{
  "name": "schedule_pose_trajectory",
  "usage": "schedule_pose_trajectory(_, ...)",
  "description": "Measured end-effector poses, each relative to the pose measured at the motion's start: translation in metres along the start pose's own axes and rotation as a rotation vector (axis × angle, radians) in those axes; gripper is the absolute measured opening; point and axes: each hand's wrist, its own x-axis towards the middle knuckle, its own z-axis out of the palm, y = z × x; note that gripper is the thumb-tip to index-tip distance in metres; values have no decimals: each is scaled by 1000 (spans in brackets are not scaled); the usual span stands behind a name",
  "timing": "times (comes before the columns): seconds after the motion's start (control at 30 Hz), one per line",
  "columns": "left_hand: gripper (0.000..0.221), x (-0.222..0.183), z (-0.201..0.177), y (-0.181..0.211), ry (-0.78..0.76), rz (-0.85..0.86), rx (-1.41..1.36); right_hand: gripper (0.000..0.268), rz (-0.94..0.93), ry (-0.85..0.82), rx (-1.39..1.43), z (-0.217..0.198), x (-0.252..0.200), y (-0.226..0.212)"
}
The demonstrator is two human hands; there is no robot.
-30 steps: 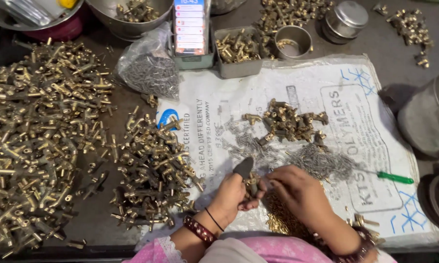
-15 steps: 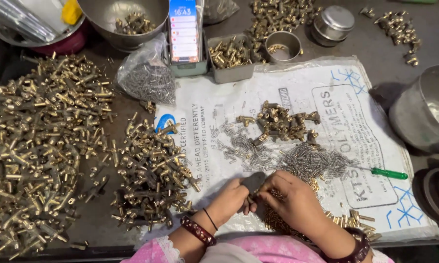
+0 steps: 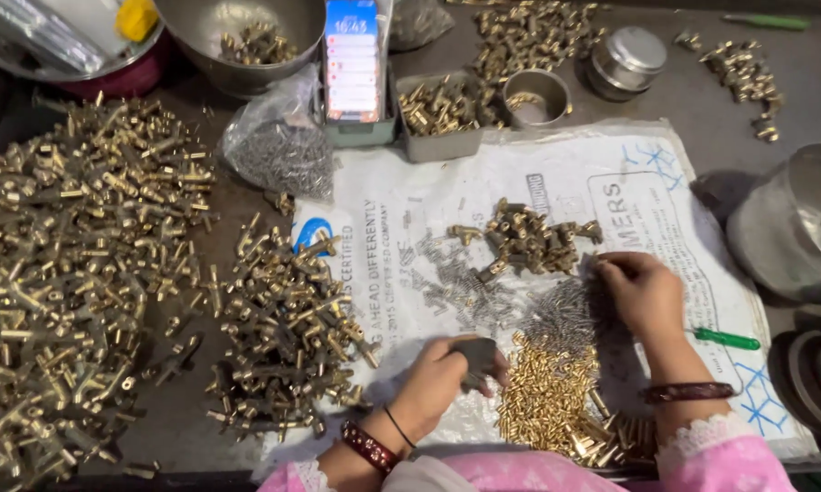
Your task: The person sits at a workbench covered with small brass fittings and steel parts and sorts them one at a time. They pick up each part, hold it against a small black handheld object, and place it into separate piles on a printed sack spread over the table.
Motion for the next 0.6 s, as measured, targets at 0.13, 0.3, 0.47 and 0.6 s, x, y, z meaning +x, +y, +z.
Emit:
schedule_pose_trajectory(0.13, 29, -8, 20, 28, 108, -73, 226, 16, -120, -71, 376, -15, -30, -16)
schedule_pose_trajectory(0.3, 52, -6, 16, 18, 91, 35, 367, 21, -143, -262, 60, -17, -58, -90)
schedule_pose_trajectory(0.47, 35, 2, 6, 14, 133, -47, 464, 20, -551, -137, -403, 17, -47, -76)
schedule_pose_trajectory(0.6, 41, 0, 16, 25, 165, -62, 708, 21, -603, -126, -495, 23, -48, -74)
